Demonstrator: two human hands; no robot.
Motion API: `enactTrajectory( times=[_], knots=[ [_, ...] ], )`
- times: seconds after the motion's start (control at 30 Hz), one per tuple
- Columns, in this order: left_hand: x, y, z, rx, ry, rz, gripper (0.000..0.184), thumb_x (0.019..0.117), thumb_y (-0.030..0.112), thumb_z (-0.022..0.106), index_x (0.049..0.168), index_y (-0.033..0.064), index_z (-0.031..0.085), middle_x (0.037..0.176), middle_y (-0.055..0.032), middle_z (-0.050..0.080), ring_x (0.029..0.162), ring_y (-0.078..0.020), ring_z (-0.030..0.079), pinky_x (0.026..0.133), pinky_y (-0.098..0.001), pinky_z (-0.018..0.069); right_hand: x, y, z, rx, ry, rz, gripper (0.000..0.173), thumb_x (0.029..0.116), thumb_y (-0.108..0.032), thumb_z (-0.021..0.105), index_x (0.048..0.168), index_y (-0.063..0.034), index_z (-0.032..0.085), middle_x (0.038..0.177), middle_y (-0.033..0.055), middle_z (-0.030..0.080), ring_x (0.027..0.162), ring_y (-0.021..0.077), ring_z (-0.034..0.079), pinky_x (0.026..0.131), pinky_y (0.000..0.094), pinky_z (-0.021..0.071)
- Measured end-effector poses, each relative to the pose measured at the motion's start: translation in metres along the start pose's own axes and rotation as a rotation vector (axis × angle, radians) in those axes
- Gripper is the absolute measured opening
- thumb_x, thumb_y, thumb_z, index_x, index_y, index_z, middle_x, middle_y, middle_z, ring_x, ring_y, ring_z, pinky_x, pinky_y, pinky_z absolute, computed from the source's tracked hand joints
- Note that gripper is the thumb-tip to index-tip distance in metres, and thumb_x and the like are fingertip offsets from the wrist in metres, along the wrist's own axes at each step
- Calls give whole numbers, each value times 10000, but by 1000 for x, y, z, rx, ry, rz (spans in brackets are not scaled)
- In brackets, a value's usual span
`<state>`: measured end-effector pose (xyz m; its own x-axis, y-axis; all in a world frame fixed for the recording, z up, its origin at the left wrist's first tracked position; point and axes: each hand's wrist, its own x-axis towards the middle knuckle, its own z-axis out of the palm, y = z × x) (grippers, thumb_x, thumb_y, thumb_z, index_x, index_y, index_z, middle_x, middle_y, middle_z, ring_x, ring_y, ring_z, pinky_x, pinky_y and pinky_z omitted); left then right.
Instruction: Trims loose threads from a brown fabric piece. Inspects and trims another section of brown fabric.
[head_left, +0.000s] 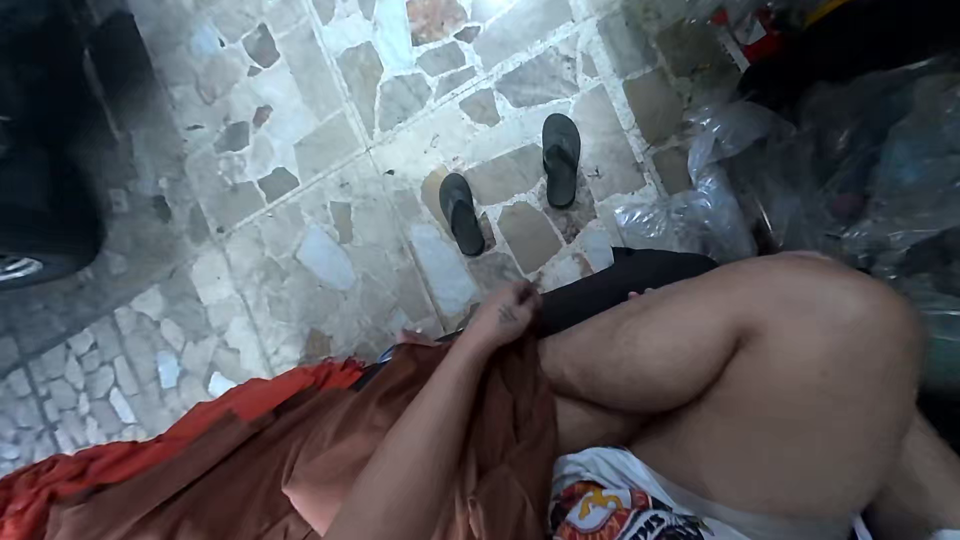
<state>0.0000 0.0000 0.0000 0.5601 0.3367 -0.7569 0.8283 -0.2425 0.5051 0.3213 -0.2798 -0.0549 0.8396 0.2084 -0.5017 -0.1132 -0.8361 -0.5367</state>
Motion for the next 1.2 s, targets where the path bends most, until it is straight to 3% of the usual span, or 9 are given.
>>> enactTrajectory(
  times=[0.07, 0.23, 0.37, 0.47, 0.57, 0.87, 1.0, 1.07, 1.2],
  knots=[
    [-9, -1, -10, -169, 119, 58, 190, 1056, 198, 574, 1044, 46, 688, 815, -58, 674, 705, -139, 635, 683, -355, 546, 17, 22, -24, 179, -22, -428, 267, 993, -118, 650, 1152, 96, 635, 986, 133, 679, 830, 64, 638, 832, 263, 553],
    [-43, 20, -25, -467, 311, 232, 111, 1003, 160, 642, 936, 106, 712, 692, 24, 618, 538, -52, 513, 513, -227, 438, -31, -117, -78, 311, -39, -952, 167, 941, -230, 715, 1042, -101, 685, 922, -129, 688, 801, -74, 630, 762, 143, 547],
    [-68, 28, -25, -645, 316, 406, 104, 965, 169, 670, 928, 101, 739, 644, 34, 604, 465, -22, 460, 451, -189, 412, -120, -200, -56, 186, -156, -1349, 142, 933, -137, 694, 960, -8, 747, 926, 21, 740, 830, 5, 673, 808, 205, 581],
    [-84, 27, -22, -686, 308, 548, 102, 952, 166, 669, 943, 105, 750, 703, 49, 660, 484, 6, 484, 460, -174, 424, -166, -218, -5, 31, -280, -1512, 95, 907, -118, 699, 916, -84, 787, 859, 36, 743, 797, 120, 704, 753, 315, 593],
    [-97, 25, -18, -677, 315, 670, 90, 956, 172, 683, 949, 119, 755, 769, 78, 696, 532, 36, 520, 481, -147, 429, -187, -223, 34, -48, -421, -1498, 96, 905, -111, 712, 923, -111, 806, 828, 20, 742, 783, 138, 699, 738, 338, 574],
    [-104, 11, -17, -562, 428, 735, 156, 1011, 113, 594, 991, 51, 735, 877, 53, 717, 773, 20, 637, 724, -185, 531, -185, -210, 74, 282, -843, -930, 99, 927, -1, 701, 983, -10, 781, 868, 16, 759, 795, 21, 696, 788, 205, 586],
    [-99, 12, -21, -508, 411, 653, 222, 1017, 89, 521, 1064, 39, 732, 984, 12, 729, 880, 8, 656, 809, -201, 537, -179, -210, 84, 91, -622, -1079, 59, 934, -68, 714, 940, -40, 766, 868, 14, 714, 746, 23, 636, 725, 198, 548],
    [-98, 10, -24, -475, 363, 606, 259, 1014, 81, 498, 1133, 25, 721, 1036, -12, 726, 931, -14, 660, 852, -227, 538, -177, -210, 92, -33, -534, -1215, 81, 953, -72, 671, 941, -28, 738, 903, 63, 707, 798, 98, 662, 763, 275, 565],
    [-91, 10, -27, -462, 348, 556, 266, 1021, 95, 487, 1163, 44, 706, 978, 19, 718, 822, 3, 627, 749, -211, 516, -171, -212, 104, -95, -446, -1383, 106, 964, -35, 582, 964, 6, 680, 923, 132, 673, 845, 216, 674, 769, 377, 573]
  ],
)
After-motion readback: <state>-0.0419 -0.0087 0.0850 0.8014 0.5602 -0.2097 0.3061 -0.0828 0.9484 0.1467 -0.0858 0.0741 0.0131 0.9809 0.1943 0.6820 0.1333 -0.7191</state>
